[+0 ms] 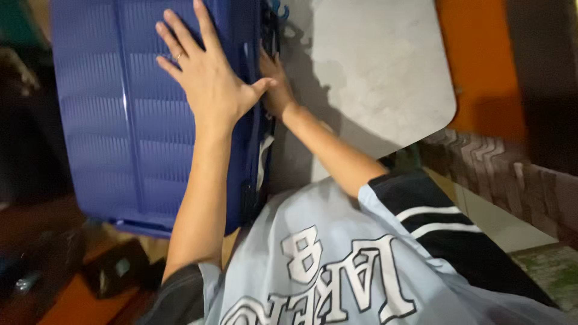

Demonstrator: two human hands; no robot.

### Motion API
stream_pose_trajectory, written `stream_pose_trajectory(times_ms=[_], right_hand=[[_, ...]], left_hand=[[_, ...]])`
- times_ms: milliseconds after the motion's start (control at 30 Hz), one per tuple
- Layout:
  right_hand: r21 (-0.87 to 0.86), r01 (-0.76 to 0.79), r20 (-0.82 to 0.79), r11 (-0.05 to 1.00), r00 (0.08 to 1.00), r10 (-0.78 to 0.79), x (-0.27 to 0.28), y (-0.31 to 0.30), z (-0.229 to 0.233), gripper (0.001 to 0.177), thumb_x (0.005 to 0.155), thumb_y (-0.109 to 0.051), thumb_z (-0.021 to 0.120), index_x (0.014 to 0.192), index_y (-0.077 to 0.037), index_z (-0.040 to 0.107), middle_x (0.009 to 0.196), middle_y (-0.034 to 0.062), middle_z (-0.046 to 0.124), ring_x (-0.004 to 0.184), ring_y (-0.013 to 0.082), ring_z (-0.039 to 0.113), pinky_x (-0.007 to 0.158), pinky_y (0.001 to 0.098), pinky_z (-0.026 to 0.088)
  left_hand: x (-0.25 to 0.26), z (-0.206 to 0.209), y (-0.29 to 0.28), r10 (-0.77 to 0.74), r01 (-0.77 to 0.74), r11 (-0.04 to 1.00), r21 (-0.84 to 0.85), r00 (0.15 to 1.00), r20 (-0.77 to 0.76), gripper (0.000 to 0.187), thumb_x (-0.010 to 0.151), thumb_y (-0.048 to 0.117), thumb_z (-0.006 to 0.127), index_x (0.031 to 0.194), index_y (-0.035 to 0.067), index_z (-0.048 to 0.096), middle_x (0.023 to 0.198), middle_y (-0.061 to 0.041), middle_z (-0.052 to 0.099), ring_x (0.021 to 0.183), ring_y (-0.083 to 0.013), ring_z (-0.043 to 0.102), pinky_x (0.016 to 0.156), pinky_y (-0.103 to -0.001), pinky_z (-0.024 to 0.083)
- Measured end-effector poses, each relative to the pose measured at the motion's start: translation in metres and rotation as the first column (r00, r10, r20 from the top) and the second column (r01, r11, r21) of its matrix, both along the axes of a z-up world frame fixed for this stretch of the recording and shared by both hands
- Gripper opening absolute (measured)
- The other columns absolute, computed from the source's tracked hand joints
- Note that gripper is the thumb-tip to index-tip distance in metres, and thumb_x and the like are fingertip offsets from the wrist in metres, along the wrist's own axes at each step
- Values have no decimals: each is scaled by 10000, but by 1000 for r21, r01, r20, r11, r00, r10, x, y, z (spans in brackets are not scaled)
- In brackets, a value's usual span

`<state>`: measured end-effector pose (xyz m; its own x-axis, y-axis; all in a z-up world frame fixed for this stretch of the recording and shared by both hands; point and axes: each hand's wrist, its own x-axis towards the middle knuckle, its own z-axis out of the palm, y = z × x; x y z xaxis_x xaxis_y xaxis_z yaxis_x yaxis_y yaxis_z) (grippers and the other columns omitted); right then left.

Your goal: The person takes folded clothing from a laundry basket and packs it into a blue suitcase, then closes and zips the suitcase and secures it with hangers.

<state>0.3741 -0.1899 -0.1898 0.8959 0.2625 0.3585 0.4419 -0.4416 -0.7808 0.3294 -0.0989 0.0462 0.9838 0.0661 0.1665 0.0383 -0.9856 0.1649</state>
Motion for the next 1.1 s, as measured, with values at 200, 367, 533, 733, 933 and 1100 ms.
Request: stream_pose_trajectory(times_ms=[200,367,533,733,933,1100], right_hand=[[277,-242,-63,930,961,269,30,-66,26,695,784,38,598,1471,-43,524,1580,202,415,1487,339,374,1233,482,334],[542,219,-257,811,962,-89,110,-59,7,216,1027,-39,616,1197,-66,746,1190,101,783,1017,268,679,936,372,556],[233,-134,-281,963,939,199,216,9,-44,304,985,-201,607,1219,-24,686,1218,164,722,1140,269,690,997,388,537],[96,-357,-378,929,850,366,257,51,-76,318,984,-254,674,1183,-6,691,1225,212,669,1150,313,631,970,405,509],[339,-422,-368,841,763,531,259,105,-82,293,985,-219,677,1197,-16,683,1227,193,660,1155,300,631,966,394,523],[359,-441,-396,823,726,562,256,115,-89,277,986,-189,680,1208,-25,677,1228,176,652,1159,289,631,963,386,536]], left_hand=[[9,8,-14,25,-19,996,89,998,-65,1524,620,535,1056,1678,77,58,1680,-351,69,1562,-549,71,1180,-766,215],[22,11,-38,85,-80,991,104,996,-37,1525,621,521,1056,1666,45,51,1661,-394,50,1544,-572,69,1141,-778,243],[42,19,-38,124,-114,989,98,988,-97,1343,631,345,970,1635,38,131,1641,-370,90,1529,-565,95,1148,-764,244],[61,19,-34,130,-117,987,106,983,-126,1279,643,324,930,1612,-21,168,1615,-403,103,1511,-581,105,1133,-762,258],[67,12,-32,134,-126,988,85,985,-106,1261,679,342,910,1621,-37,161,1634,-400,108,1542,-574,119,1153,-759,273],[73,11,-28,155,-140,984,110,978,-137,1238,657,347,904,1595,-42,196,1607,-413,118,1518,-581,116,1131,-767,270]])
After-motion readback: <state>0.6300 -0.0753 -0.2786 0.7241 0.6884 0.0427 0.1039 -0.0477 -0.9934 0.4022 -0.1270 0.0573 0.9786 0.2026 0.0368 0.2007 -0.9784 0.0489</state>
